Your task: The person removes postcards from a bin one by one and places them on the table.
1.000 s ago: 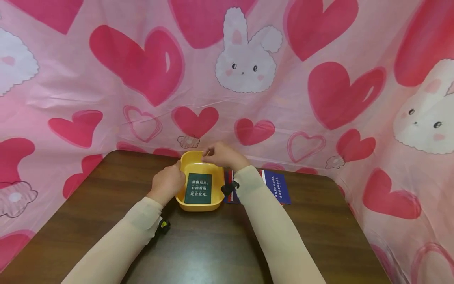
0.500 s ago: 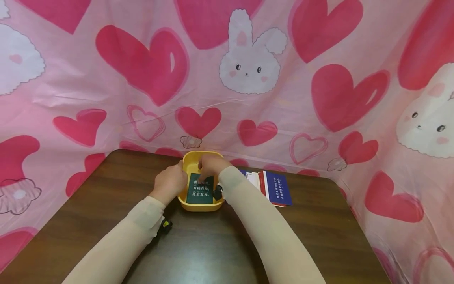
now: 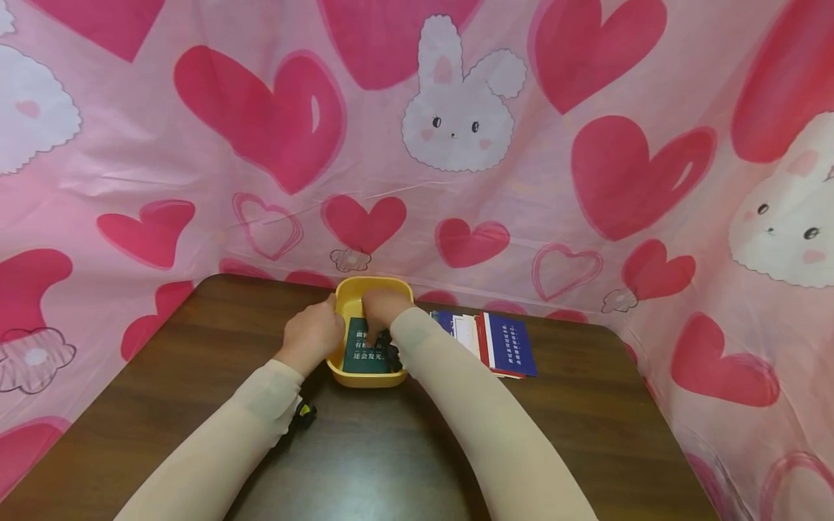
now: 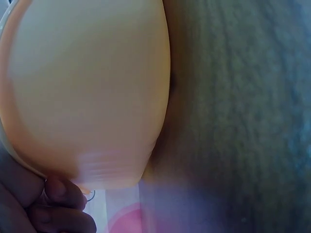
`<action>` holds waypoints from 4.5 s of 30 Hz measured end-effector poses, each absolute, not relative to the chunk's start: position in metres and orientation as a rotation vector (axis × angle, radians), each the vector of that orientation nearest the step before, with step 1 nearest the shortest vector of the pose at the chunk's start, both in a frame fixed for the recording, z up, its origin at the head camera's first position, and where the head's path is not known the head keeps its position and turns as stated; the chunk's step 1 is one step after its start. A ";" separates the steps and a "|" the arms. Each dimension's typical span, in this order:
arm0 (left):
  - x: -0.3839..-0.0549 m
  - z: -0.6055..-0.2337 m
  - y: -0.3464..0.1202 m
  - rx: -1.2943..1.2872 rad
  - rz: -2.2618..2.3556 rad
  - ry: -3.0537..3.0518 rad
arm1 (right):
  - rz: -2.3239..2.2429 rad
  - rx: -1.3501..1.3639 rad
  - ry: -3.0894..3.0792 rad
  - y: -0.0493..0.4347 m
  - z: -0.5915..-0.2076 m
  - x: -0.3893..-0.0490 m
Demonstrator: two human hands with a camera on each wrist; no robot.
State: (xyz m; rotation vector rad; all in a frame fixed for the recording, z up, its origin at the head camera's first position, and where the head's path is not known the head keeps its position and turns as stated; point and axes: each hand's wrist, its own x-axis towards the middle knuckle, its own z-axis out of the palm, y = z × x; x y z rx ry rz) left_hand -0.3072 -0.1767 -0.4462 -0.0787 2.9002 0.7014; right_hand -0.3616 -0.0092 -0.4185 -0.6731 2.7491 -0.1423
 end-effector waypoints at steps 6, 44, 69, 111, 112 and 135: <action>-0.308 -0.447 -0.177 -0.060 0.671 2.936 | -0.165 -0.614 2.731 -0.008 -0.421 -0.361; -0.307 -0.447 -0.172 -0.052 0.656 2.976 | -1.585 -0.387 2.561 0.100 -0.401 -0.382; -0.307 -0.444 -0.180 -0.045 0.640 2.953 | -1.707 0.050 2.467 0.223 -0.387 -0.367; -0.308 -0.445 -0.180 -0.037 0.629 2.967 | -1.050 0.252 2.674 0.313 -0.453 -0.367; -0.308 -0.445 -0.180 -0.036 0.629 2.966 | -1.027 0.245 2.695 0.313 -0.454 -0.368; -0.302 -0.442 -0.185 -0.030 0.689 3.029 | -0.853 0.370 2.787 0.305 -0.461 -0.374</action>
